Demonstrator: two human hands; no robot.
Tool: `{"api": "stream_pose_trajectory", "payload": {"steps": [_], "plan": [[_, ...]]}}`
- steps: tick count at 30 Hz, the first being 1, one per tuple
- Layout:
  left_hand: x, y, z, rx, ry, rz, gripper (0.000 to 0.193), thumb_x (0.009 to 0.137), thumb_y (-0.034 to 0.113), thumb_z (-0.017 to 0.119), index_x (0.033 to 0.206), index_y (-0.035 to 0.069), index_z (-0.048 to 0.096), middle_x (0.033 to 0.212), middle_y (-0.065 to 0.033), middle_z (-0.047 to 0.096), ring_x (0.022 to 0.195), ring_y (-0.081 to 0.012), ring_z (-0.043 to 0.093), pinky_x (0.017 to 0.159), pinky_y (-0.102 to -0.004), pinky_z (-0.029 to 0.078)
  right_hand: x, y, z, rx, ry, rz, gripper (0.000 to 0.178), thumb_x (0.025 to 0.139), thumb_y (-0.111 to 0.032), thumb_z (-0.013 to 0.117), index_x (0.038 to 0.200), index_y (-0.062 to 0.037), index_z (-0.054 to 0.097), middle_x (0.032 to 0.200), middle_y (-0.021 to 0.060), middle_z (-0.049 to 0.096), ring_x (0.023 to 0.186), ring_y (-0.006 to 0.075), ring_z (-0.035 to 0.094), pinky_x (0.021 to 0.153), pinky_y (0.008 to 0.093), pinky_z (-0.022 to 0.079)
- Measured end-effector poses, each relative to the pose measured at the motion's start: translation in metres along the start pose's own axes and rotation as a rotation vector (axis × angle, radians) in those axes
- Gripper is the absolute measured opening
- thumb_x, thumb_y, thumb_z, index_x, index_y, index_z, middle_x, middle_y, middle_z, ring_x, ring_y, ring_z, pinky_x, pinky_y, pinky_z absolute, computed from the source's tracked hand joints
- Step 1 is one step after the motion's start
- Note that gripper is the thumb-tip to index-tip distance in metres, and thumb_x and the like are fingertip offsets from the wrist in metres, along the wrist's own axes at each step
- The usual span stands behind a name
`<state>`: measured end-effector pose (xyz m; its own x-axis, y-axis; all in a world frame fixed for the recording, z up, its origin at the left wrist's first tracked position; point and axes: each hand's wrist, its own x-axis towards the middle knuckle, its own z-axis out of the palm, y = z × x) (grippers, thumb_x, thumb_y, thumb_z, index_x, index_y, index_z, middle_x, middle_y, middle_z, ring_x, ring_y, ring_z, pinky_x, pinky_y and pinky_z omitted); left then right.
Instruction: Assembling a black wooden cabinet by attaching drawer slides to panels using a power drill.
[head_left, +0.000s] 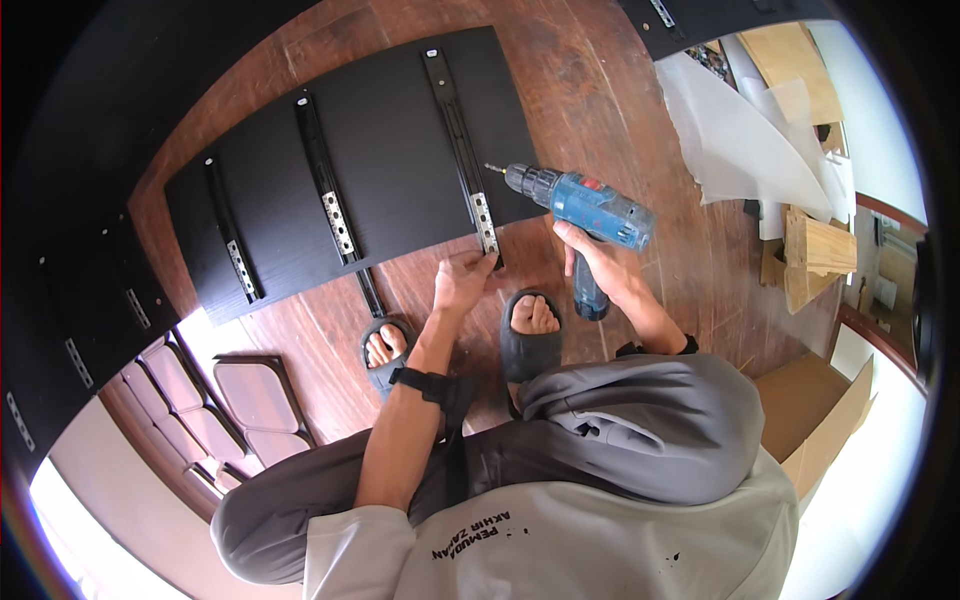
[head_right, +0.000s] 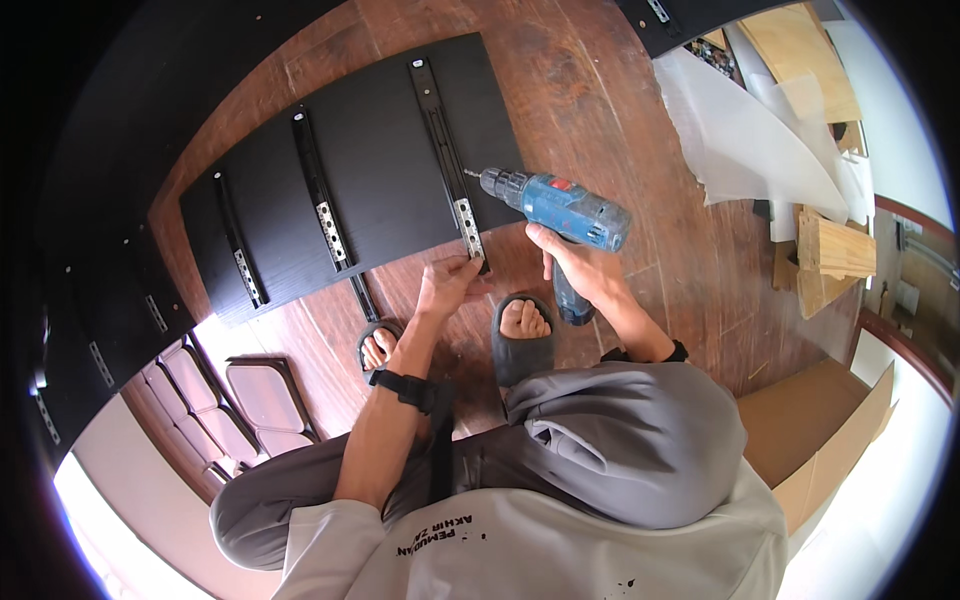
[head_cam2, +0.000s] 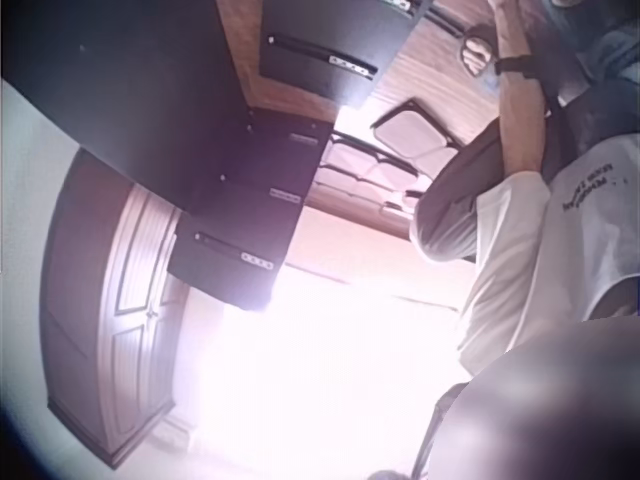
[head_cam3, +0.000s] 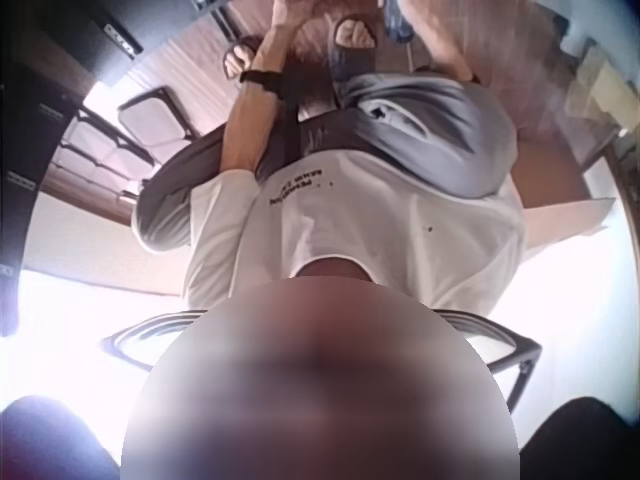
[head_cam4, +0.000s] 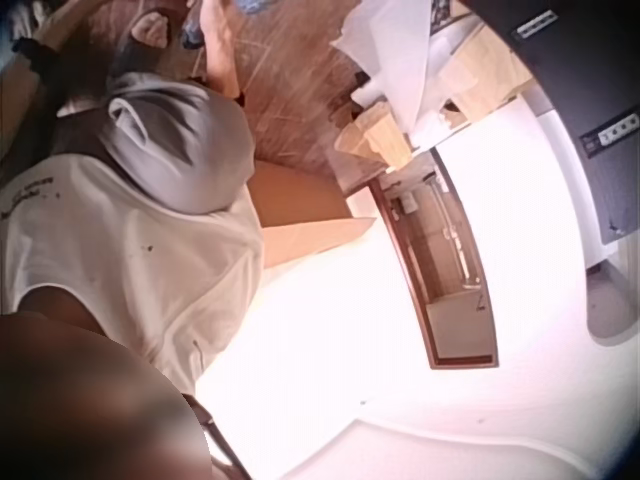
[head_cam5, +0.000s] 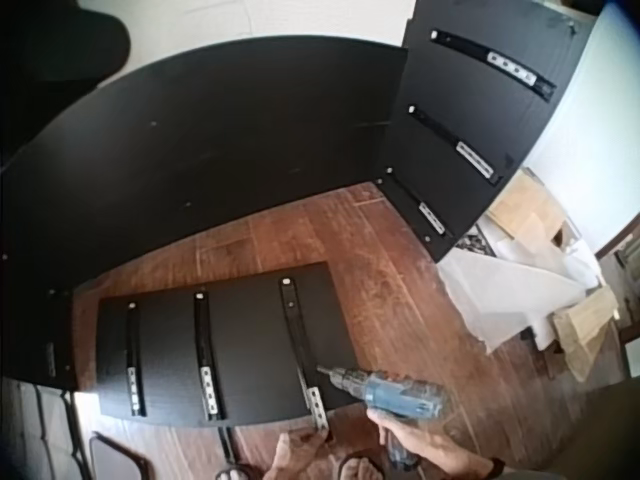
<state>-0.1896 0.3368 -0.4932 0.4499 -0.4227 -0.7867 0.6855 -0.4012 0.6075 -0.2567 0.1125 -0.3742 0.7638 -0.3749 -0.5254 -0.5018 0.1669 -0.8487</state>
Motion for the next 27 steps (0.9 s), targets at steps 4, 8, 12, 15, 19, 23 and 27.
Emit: {"api": "stream_pose_trajectory", "payload": {"steps": [4,8,12,15,19,23,27], "plan": [[-0.004,0.003,-0.003,0.006,-0.059,-0.044,0.033,0.105,0.028,0.070,0.113,-0.004,0.074,0.103,-0.0137,0.080,0.082,-0.0220,0.080,0.066,-0.0308,0.065,-0.003,-0.002,-0.001,-0.054,-0.015,0.015,0.023,0.099,-0.023,0.077,0.110,-0.0064,0.066,0.074,0.0011,0.062,0.057,0.0109,0.061,0.056,0.0296,0.052],[-0.010,0.013,-0.006,0.030,-0.111,-0.180,0.036,0.105,0.031,0.068,0.113,-0.004,0.074,0.102,-0.0142,0.081,0.080,-0.0217,0.080,0.064,-0.0308,0.064,-0.005,-0.007,-0.003,-0.115,-0.014,0.034,0.022,0.099,-0.024,0.077,0.108,-0.0063,0.066,0.074,0.0008,0.062,0.056,0.0104,0.060,0.057,0.0295,0.052],[-0.013,0.023,-0.008,0.135,-0.138,-0.211,0.039,0.106,0.033,0.067,0.113,-0.005,0.074,0.099,-0.0146,0.081,0.077,-0.0195,0.080,0.062,-0.0297,0.063,0.004,-0.010,-0.005,-0.173,-0.018,0.044,0.024,0.099,-0.026,0.077,0.108,-0.0058,0.067,0.075,0.0002,0.063,0.056,0.0099,0.059,0.056,0.0292,0.051],[-0.012,0.027,-0.004,0.143,-0.040,-0.131,0.036,0.101,0.029,0.069,0.101,-0.006,0.077,0.089,-0.0124,0.081,0.072,-0.0190,0.080,0.056,-0.0292,0.063,0.015,-0.013,-0.006,-0.180,-0.027,0.016,0.025,0.099,-0.027,0.078,0.107,-0.0053,0.068,0.075,0.0001,0.063,0.055,0.0098,0.059,0.054,0.0290,0.050],[-0.008,0.029,0.000,0.109,0.054,-0.090,0.036,0.101,0.031,0.069,0.098,-0.003,0.079,0.087,-0.0095,0.081,0.071,-0.0160,0.079,0.058,-0.0284,0.062,0.029,-0.019,-0.006,-0.225,-0.052,-0.012,0.026,0.098,-0.027,0.080,0.105,-0.0044,0.070,0.075,0.0002,0.064,0.056,0.0097,0.060,0.054,0.0289,0.051],[-0.008,0.035,-0.002,0.321,0.128,-0.010,0.040,0.098,0.039,0.072,0.091,0.001,0.080,0.087,-0.0131,0.081,0.070,-0.0235,0.079,0.066,-0.0366,0.063,0.032,-0.024,-0.001,-0.260,-0.058,0.014,0.025,0.099,-0.026,0.079,0.103,-0.0035,0.071,0.076,0.0006,0.065,0.057,0.0091,0.060,0.054,0.0287,0.051],[-0.008,0.045,0.002,0.700,0.392,0.126,0.045,0.094,0.049,0.073,0.086,0.005,0.080,0.084,-0.0196,0.078,0.076,-0.0397,0.077,0.076,-0.0481,0.062,0.031,-0.026,0.003,-0.297,-0.065,0.027,0.026,0.099,-0.028,0.080,0.102,-0.0040,0.071,0.076,0.0005,0.066,0.057,0.0096,0.060,0.054,0.0287,0.050]]}}
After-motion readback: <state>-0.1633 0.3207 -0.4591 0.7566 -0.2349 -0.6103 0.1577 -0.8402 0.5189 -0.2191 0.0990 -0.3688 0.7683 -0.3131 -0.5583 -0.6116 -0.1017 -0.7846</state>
